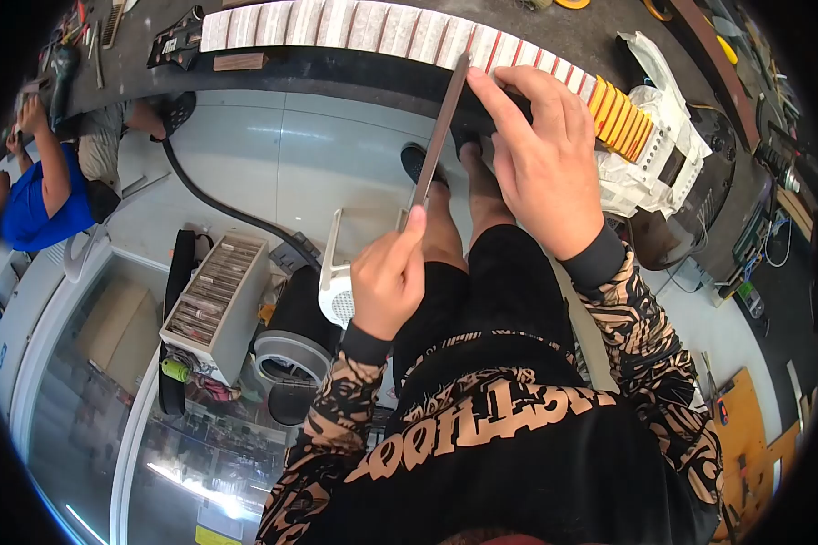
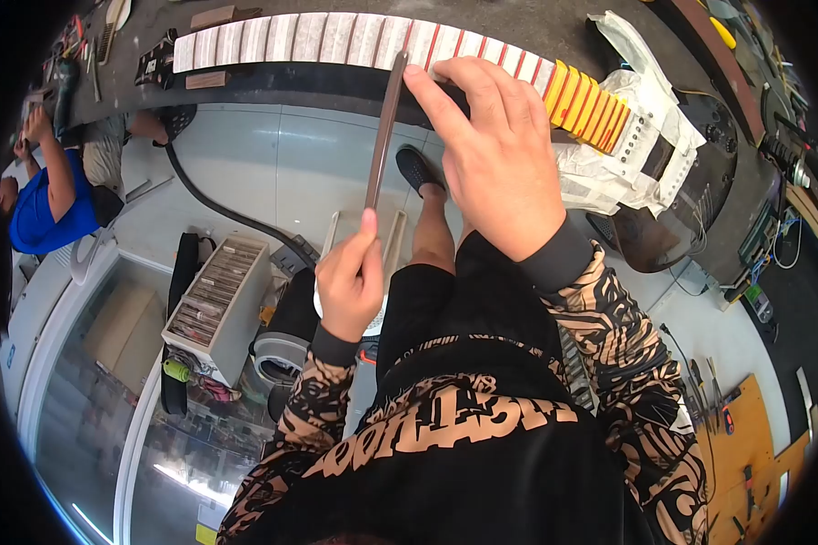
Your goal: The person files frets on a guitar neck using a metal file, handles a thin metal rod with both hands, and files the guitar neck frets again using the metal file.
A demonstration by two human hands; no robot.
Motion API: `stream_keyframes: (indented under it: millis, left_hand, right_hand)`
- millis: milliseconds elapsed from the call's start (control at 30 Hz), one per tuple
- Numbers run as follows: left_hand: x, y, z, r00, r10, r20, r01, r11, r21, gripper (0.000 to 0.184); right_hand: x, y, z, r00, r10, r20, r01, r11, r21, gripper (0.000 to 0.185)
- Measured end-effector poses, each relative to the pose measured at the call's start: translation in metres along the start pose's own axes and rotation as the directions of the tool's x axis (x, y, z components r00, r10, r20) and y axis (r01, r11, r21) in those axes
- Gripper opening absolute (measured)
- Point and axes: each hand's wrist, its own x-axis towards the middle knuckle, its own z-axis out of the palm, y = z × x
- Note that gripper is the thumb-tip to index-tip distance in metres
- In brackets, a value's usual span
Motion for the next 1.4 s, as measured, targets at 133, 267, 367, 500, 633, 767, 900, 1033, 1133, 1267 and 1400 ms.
stream_keyframes:
  millis: [133, 267, 367, 500, 633, 767, 900, 1033, 1133, 1267, 1400]
  left_hand:
    - [0.064, 0.014, 0.014, 0.990, 0.063, -0.130, -0.083, 0.984, -0.159, 0.054]
    - [0.132, 0.026, 0.028, 0.985, 0.048, -0.164, -0.086, 0.968, -0.236, 0.051]
    - [0.055, 0.010, 0.016, 0.990, 0.044, -0.131, -0.067, 0.982, -0.176, 0.055]
    - [-0.052, -0.003, -0.011, 0.999, -0.046, -0.015, 0.046, 0.998, -0.042, 0.064]
    - [-0.054, -0.011, -0.007, 0.998, 0.034, -0.056, -0.034, 0.999, 0.014, 0.063]
    - [-0.042, -0.012, -0.002, 0.995, 0.070, -0.068, -0.066, 0.996, 0.056, 0.070]
    - [-0.036, -0.011, 0.000, 0.992, 0.099, -0.081, -0.094, 0.994, 0.060, 0.064]
    - [-0.030, -0.006, -0.001, 0.994, 0.078, -0.074, -0.072, 0.995, 0.072, 0.064]
    - [-0.006, 0.005, 0.003, 0.994, 0.068, -0.083, -0.061, 0.994, 0.087, 0.066]
    - [0.122, 0.026, 0.033, 0.964, 0.146, -0.220, -0.143, 0.989, 0.031, 0.064]
    - [0.104, 0.017, 0.034, 0.962, 0.154, -0.226, -0.158, 0.987, 0.001, 0.068]
  right_hand:
    - [-0.002, -0.001, 0.000, 1.000, 0.005, 0.009, -0.005, 1.000, -0.006, 0.081]
    - [-0.003, 0.001, 0.004, 1.000, 0.004, -0.009, -0.004, 1.000, -0.030, 0.080]
    - [-0.002, 0.000, 0.001, 1.000, -0.015, -0.014, 0.015, 1.000, -0.016, 0.080]
    - [-0.001, 0.000, -0.001, 1.000, -0.017, -0.014, 0.017, 1.000, -0.008, 0.081]
    - [-0.001, 0.000, 0.000, 1.000, -0.020, -0.014, 0.019, 1.000, -0.018, 0.081]
    - [-0.003, 0.000, 0.001, 1.000, -0.013, -0.008, 0.013, 1.000, -0.026, 0.081]
    - [-0.003, 0.001, 0.003, 0.999, -0.026, -0.019, 0.025, 0.999, -0.026, 0.081]
    - [-0.003, 0.000, 0.001, 1.000, -0.014, -0.007, 0.013, 1.000, -0.020, 0.081]
    - [-0.003, 0.000, 0.000, 1.000, -0.011, 0.000, 0.011, 1.000, -0.017, 0.082]
    - [-0.005, 0.003, 0.007, 0.999, -0.026, -0.037, 0.024, 0.999, -0.047, 0.082]
    - [-0.003, 0.001, 0.000, 1.000, -0.023, 0.002, 0.023, 0.999, -0.029, 0.081]
